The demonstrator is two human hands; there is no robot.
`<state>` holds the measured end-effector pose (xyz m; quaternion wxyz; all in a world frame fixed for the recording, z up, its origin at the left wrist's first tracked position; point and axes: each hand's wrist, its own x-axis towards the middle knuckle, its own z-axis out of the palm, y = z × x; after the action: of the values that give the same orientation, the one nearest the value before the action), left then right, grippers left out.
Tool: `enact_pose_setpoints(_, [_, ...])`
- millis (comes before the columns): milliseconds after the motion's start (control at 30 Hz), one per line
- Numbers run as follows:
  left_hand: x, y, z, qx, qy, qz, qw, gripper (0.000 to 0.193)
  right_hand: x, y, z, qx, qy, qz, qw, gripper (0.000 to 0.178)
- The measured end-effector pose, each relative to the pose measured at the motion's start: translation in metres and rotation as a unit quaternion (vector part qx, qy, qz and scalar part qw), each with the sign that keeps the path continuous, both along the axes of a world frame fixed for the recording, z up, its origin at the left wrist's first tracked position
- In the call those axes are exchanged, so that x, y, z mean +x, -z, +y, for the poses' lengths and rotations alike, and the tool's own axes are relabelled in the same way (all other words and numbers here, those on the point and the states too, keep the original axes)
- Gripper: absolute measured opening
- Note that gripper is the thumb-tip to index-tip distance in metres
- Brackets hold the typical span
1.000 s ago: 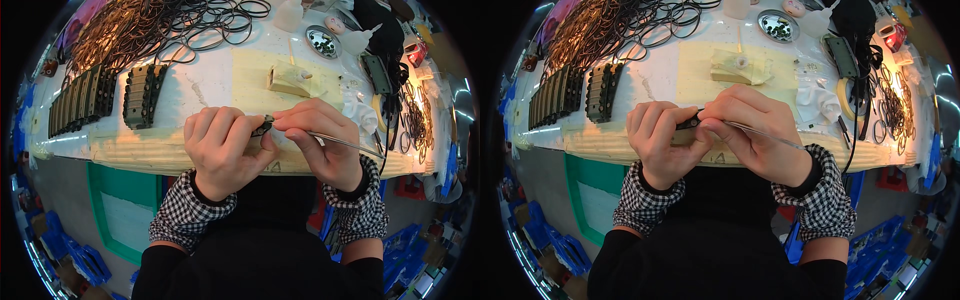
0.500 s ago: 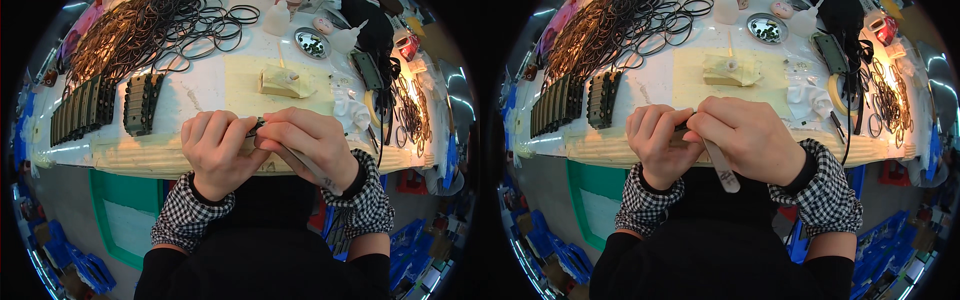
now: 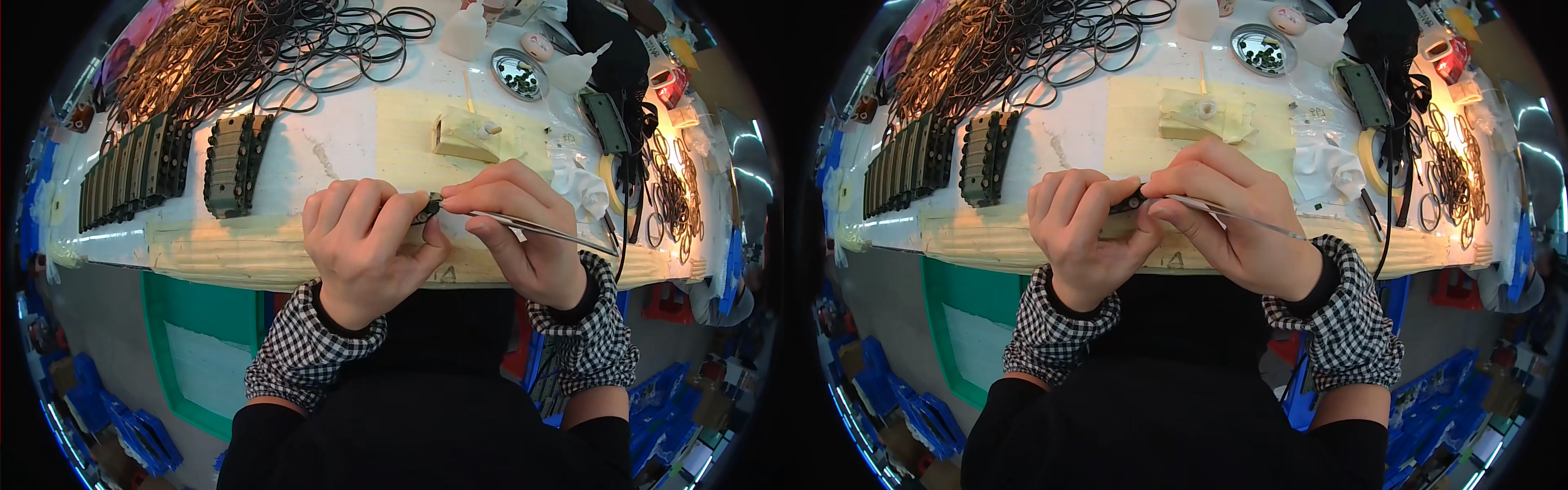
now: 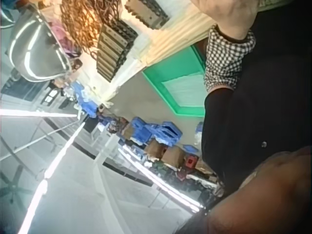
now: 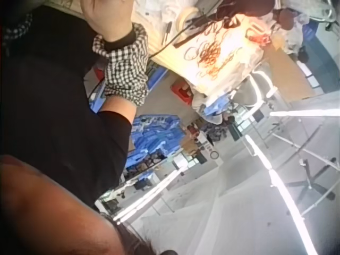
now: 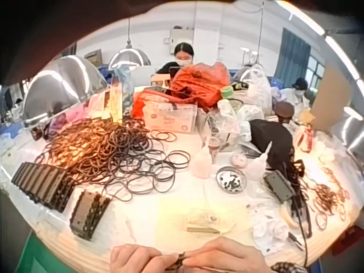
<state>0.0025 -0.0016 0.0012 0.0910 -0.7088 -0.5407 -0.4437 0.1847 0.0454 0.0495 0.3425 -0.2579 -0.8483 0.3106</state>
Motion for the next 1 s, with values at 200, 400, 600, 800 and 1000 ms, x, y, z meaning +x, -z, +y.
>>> enact_pose_setpoints(200, [0.0,0.001,0.001,0.008,-0.001,0.005,1.0,0.025,-0.003,-0.001,-0.001,0.032,0.0,-0.001,0.999,0.016])
enact_pose_setpoints(400, [0.001,-0.001,-0.003,-0.009,0.001,0.005,1.0,0.029,-0.007,0.005,-0.005,0.131,-0.006,-0.031,0.991,0.016])
enact_pose_setpoints(600, [-0.002,-0.009,0.0,0.005,0.001,-0.031,1.0,0.027,0.006,-0.018,-0.001,0.059,0.095,0.08,0.99,0.01])
enact_pose_setpoints(800, [0.0,-0.033,0.008,0.058,-0.015,-0.027,0.998,0.027,0.009,-0.021,0.026,0.167,0.226,0.016,0.959,0.013])
enact_pose_setpoints(1000, [0.007,-0.029,0.022,0.078,-0.012,-0.029,0.996,0.026,0.005,-0.004,0.037,0.24,0.231,-0.065,0.941,0.019])
